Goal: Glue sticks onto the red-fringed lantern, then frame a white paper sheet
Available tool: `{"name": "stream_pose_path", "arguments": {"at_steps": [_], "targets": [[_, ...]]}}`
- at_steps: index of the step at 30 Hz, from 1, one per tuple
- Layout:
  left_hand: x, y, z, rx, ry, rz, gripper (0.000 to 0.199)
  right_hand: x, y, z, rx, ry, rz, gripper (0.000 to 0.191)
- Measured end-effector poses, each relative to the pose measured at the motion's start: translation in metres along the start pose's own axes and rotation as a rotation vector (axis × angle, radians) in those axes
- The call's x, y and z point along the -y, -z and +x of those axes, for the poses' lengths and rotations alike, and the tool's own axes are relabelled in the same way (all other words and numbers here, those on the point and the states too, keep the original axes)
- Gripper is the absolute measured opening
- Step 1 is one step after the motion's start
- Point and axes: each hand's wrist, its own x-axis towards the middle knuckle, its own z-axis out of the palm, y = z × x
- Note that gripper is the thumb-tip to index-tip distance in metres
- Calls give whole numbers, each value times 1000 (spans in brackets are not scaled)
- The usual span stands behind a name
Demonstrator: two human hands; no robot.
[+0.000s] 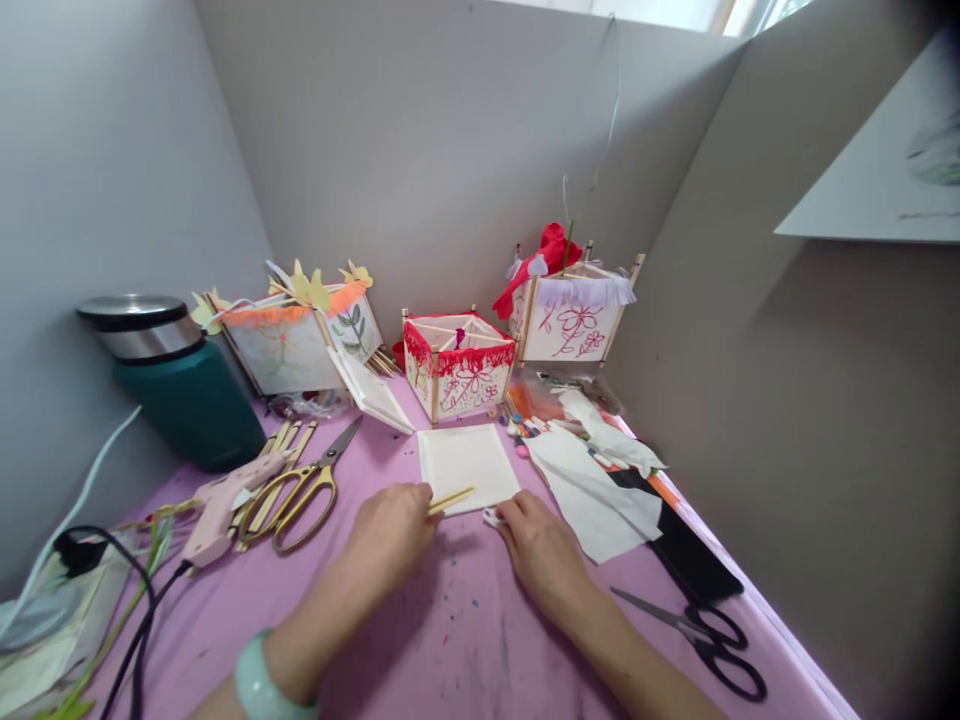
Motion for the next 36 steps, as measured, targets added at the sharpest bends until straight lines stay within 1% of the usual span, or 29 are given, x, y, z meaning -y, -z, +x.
{"name": "stream_pose_path", "arguments": {"at_steps": [2, 4, 6, 7, 10, 12, 14, 16, 18, 21, 24, 26, 28, 29, 30, 31, 32, 34, 36], "targets": [[-4, -11, 9, 3, 14, 17, 21, -6, -1, 1, -57, -2, 87, 17], [-4, -18, 13, -12, 34, -5, 24, -15, 0, 4, -176, -39, 164, 16], [-2, -22, 15, -19, 28, -16, 27, -25, 3, 5, -282, -93, 157, 15], [-2, -23, 15, -13, 12, -2, 28, -30, 5, 6, -300, -119, 121, 15], [-2, -25, 14, 15, -57, 90, 24, -37, 5, 4, -266, -175, -11, 17], [-2, -26, 13, 21, -104, 135, 23, -35, 4, 2, -250, -170, -55, 18], [-1, -25, 13, 21, -145, 167, 25, -30, 3, 2, -247, -116, -58, 18], [-1, -22, 11, 21, -180, 194, 27, -23, 4, 4, -233, -32, -54, 19], [-4, -15, 7, 28, -201, 210, 28, -14, 5, 8, -212, 54, -64, 21], [-13, -2, -4, 30, -210, 219, 30, -3, 7, 14, -173, 144, -108, 24], [-22, 10, -15, -18, -222, 188, 28, 1, 6, 17, -164, 184, -139, 17], [-22, 16, -18, -110, -240, 77, 25, -3, 7, 18, -225, 181, -100, 19], [-12, 22, -17, -279, -241, -115, 22, -11, 11, 19, -342, 146, 13, 19], [-5, 25, -14, -377, -225, -219, 21, -16, 15, 19, -406, 100, 99, 17], [4, 29, -10, -467, -190, -316, 22, -20, 18, 21, -452, 28, 208, 16], [13, 31, -6, -533, -139, -396, 23, -24, 22, 22, -471, -68, 346, 20], [22, 33, -2, -566, -80, -468, 26, -26, 25, 24, -457, -178, 510, 26], [37, 34, 7, -571, 56, -623, 31, -29, 29, 27, -352, -365, 874, 34], [45, 31, 14, -533, 132, -760, 36, -29, 29, 30, -237, -456, 1185, 39]]}}
